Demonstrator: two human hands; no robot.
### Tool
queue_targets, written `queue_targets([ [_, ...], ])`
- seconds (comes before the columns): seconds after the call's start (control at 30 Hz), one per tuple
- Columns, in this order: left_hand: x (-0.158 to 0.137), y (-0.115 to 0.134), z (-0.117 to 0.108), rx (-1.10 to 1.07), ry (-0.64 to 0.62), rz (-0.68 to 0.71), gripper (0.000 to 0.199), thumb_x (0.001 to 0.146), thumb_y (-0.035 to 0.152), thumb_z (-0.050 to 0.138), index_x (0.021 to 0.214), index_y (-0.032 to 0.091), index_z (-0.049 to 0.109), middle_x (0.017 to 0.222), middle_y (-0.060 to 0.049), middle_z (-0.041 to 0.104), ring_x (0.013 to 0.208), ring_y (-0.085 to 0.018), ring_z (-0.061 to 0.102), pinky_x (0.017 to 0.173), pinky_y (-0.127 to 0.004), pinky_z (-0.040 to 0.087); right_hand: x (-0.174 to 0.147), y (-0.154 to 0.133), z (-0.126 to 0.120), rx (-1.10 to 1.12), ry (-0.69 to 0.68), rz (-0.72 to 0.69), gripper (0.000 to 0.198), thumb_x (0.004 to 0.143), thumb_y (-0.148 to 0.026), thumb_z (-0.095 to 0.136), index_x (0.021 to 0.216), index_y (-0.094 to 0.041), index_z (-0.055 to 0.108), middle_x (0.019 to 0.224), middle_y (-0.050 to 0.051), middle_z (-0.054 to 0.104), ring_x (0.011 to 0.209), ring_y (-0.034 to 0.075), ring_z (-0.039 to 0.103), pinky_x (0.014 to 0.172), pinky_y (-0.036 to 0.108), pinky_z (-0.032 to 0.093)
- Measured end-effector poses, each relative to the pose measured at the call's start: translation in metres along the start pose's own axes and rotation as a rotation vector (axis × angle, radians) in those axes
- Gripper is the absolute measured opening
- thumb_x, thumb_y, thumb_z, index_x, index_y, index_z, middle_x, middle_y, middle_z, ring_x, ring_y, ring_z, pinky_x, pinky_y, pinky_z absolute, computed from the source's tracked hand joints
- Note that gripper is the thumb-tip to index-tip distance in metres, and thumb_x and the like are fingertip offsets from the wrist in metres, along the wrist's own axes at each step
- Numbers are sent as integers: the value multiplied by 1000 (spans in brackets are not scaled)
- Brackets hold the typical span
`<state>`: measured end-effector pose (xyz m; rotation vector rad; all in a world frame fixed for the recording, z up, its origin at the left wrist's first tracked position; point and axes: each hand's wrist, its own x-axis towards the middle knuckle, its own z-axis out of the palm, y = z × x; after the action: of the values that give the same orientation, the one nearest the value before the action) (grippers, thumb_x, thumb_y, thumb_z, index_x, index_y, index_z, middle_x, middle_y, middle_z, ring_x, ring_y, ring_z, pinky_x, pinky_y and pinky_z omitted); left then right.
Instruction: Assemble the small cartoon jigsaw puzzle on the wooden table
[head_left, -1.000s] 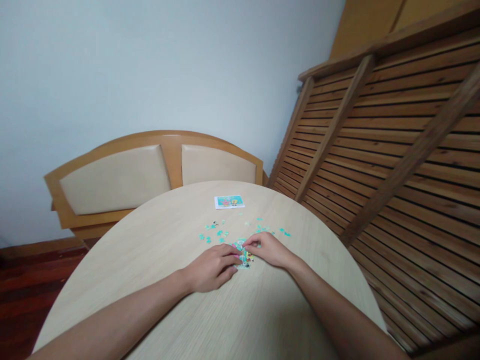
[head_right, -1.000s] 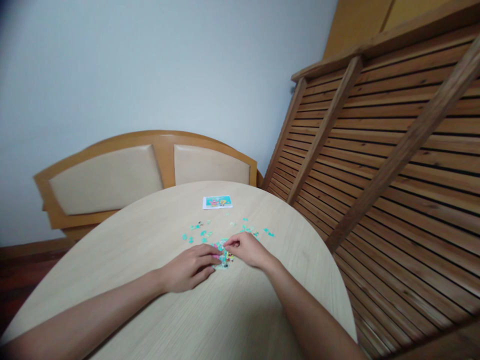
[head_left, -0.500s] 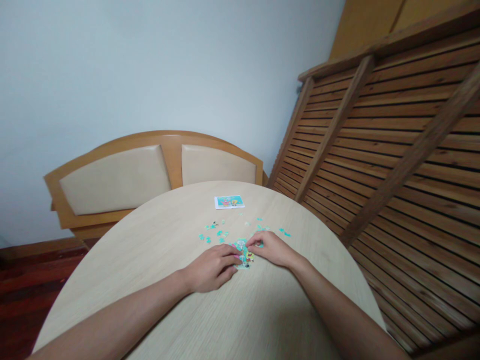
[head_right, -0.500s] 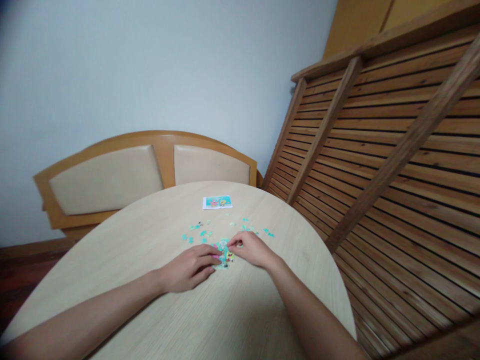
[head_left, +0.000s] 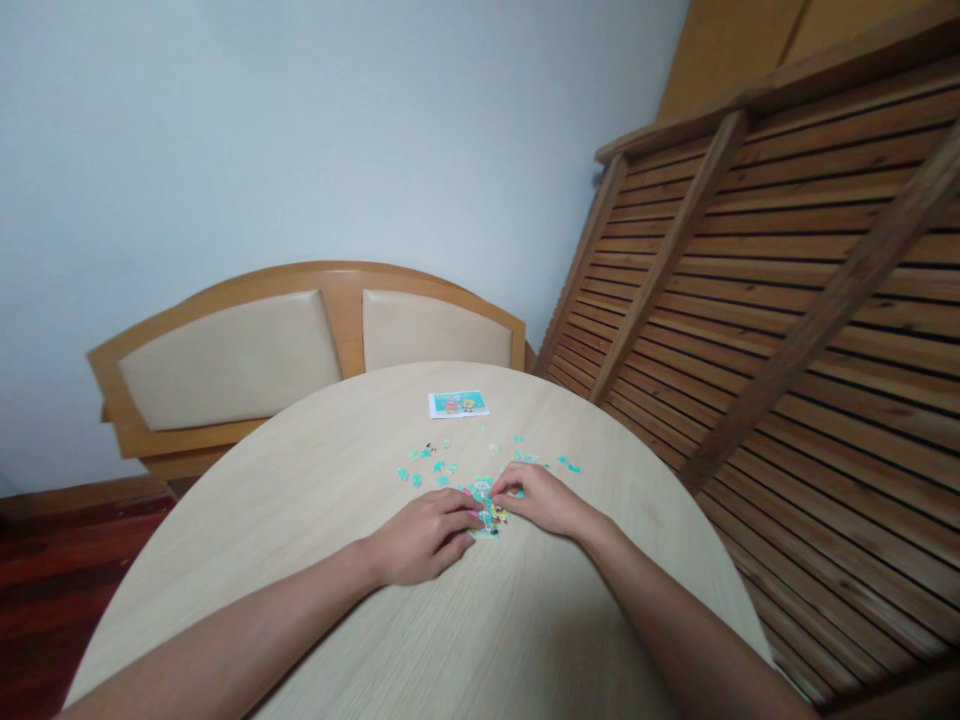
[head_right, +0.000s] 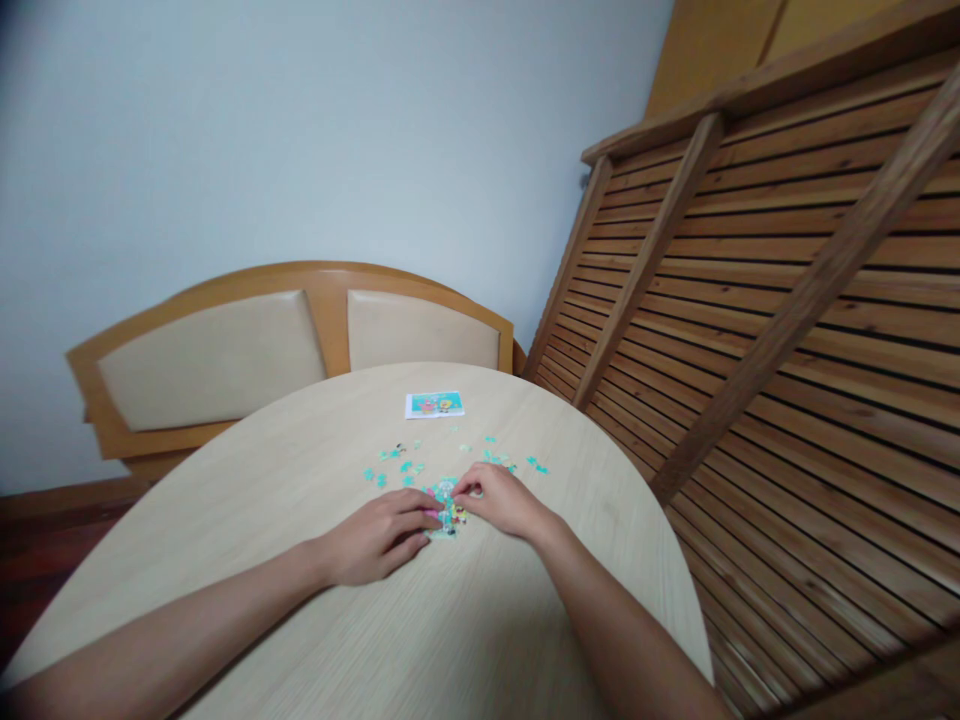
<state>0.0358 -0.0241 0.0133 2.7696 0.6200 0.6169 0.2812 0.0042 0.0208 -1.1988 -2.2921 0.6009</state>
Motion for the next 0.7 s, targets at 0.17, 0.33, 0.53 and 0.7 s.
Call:
queue_targets([
  [0.17, 0, -1, 1, 11, -1, 2, 26, 97, 20, 49, 119, 21, 63, 126, -10, 62, 118, -24, 57, 105, -39, 46, -1, 2, -1, -13, -4, -30, 12, 87, -25, 68, 88, -21, 79, 87, 4, 71, 84, 18, 64, 77, 26, 45],
  [0.33, -1, -3, 2, 12, -5, 4, 27, 96, 20, 50, 120, 21, 62, 125, -10, 62, 118, -24, 57, 105, -39, 46, -1, 2, -1, -17, -8, -61, 11, 87, -23, 68, 89, -21, 79, 88, 4, 70, 85, 17, 64, 79, 26, 46],
  [0.53, -1, -3, 2, 2, 6, 6, 27, 96, 20, 50, 120, 21, 62, 124, -10, 62, 117, -24, 57, 104, -38, 46, -1, 2, 0, -16, -30, -69, 10, 87, -22, 69, 90, -23, 79, 89, 4, 69, 85, 17, 64, 78, 25, 46],
  [0.7, 0, -2, 2, 0, 6, 7, 26, 97, 20, 50, 119, 21, 63, 125, -9, 62, 117, -23, 57, 104, -38, 46, -1, 1, -2, -31, -38, -82, 10, 88, -23, 68, 89, -23, 79, 90, 4, 69, 87, 17, 64, 81, 26, 46],
])
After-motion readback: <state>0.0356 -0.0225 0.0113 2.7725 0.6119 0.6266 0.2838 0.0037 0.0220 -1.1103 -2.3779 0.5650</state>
